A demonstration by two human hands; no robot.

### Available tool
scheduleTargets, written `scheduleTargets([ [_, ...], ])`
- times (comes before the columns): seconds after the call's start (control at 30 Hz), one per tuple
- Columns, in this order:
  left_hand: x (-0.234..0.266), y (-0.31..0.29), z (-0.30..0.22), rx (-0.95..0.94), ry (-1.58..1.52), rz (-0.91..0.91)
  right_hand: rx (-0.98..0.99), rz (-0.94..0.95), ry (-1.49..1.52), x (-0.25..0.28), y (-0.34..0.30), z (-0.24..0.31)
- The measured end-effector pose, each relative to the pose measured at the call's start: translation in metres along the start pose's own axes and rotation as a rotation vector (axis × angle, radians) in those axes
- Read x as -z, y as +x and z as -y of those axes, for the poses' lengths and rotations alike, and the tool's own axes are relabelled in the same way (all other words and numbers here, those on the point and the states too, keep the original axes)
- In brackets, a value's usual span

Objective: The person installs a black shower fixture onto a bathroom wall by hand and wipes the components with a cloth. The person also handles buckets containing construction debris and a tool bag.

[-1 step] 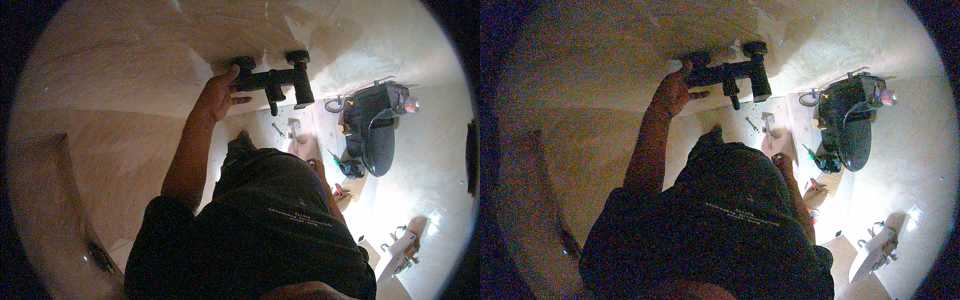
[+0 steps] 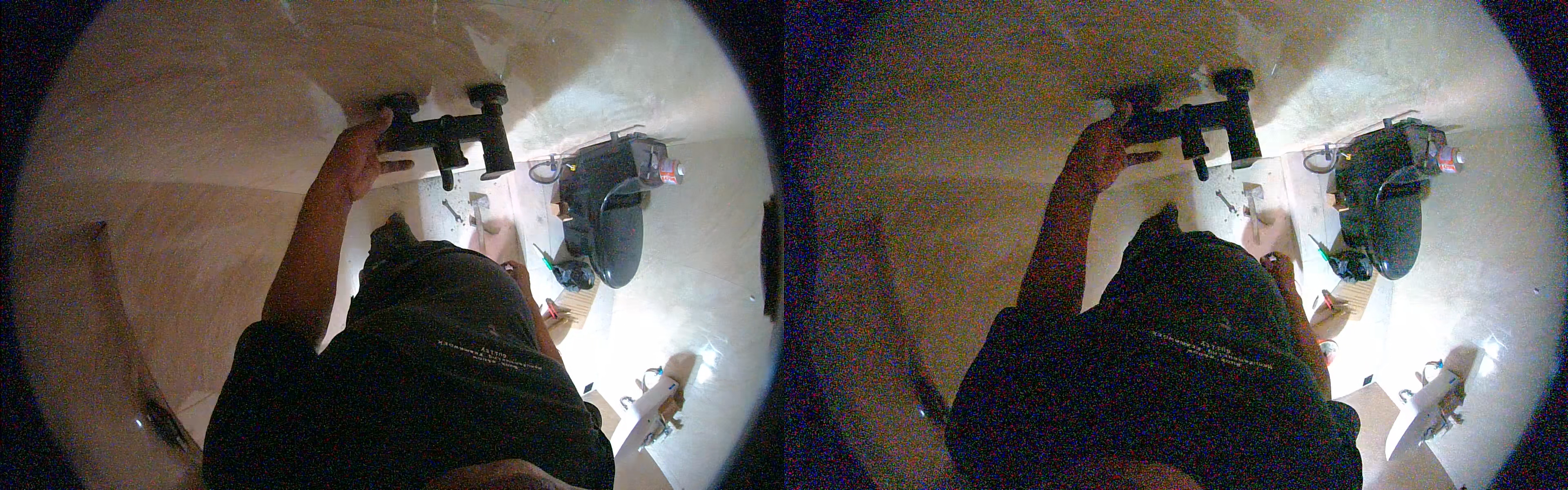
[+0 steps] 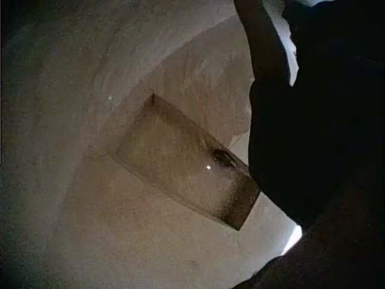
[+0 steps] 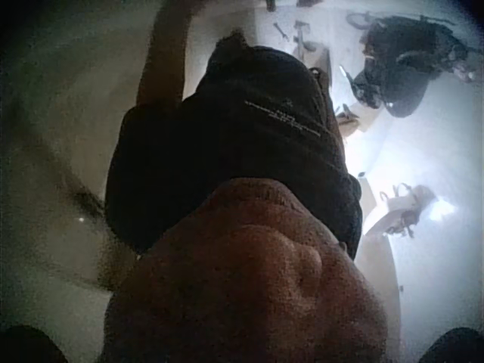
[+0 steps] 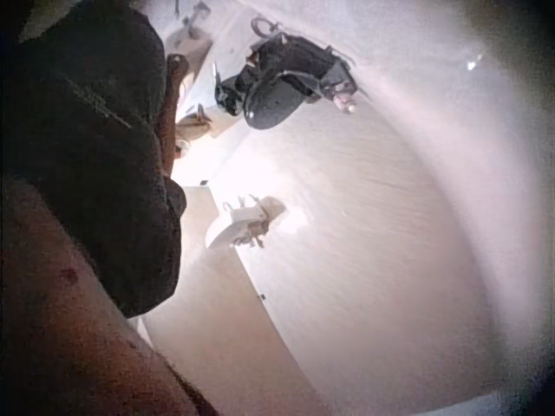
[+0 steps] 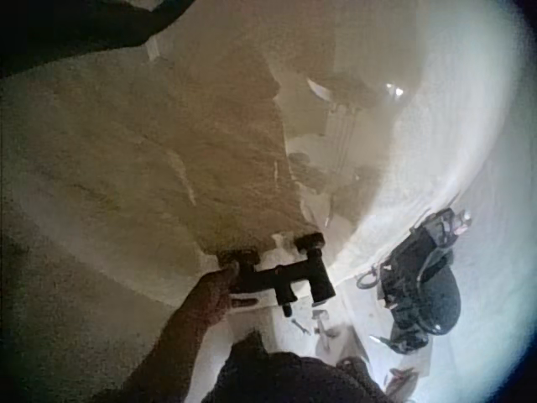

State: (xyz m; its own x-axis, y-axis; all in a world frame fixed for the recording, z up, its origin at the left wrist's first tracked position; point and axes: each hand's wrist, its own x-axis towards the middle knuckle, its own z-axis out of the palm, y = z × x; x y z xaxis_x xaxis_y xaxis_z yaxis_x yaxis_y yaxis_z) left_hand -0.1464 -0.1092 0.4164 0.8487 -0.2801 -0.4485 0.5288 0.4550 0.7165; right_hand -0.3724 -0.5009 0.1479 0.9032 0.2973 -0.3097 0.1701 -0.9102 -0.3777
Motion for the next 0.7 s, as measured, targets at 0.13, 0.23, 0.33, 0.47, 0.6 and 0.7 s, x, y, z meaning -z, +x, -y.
scheduleTargets([
  [0.13, 0.010, 0.008, 0.006, 0.061, -0.128, 0.078, -0.136, -0.138, 0.209, 0.011, -0.008, 0.007],
  [0.23, 0.009, 0.006, 0.009, 0.072, -0.229, 0.128, -0.303, -0.267, 0.412, 0.043, -0.013, 0.013],
  [0.33, 0.008, 0.002, 0.007, 0.093, -0.339, 0.188, -0.456, -0.298, 0.427, 0.098, 0.021, 0.029],
  [0.47, 0.012, 0.008, 0.007, 0.092, -0.390, 0.240, -0.212, -0.538, 0.608, 0.194, 0.076, 0.080],
  [0.6, 0.015, 0.012, 0.005, 0.118, -0.362, 0.297, -0.278, -0.573, 0.798, 0.280, 0.115, 0.153],
  [0.7, 0.019, 0.013, 0.002, 0.118, -0.316, 0.268, -0.272, -0.622, 0.904, 0.300, 0.134, 0.178],
])
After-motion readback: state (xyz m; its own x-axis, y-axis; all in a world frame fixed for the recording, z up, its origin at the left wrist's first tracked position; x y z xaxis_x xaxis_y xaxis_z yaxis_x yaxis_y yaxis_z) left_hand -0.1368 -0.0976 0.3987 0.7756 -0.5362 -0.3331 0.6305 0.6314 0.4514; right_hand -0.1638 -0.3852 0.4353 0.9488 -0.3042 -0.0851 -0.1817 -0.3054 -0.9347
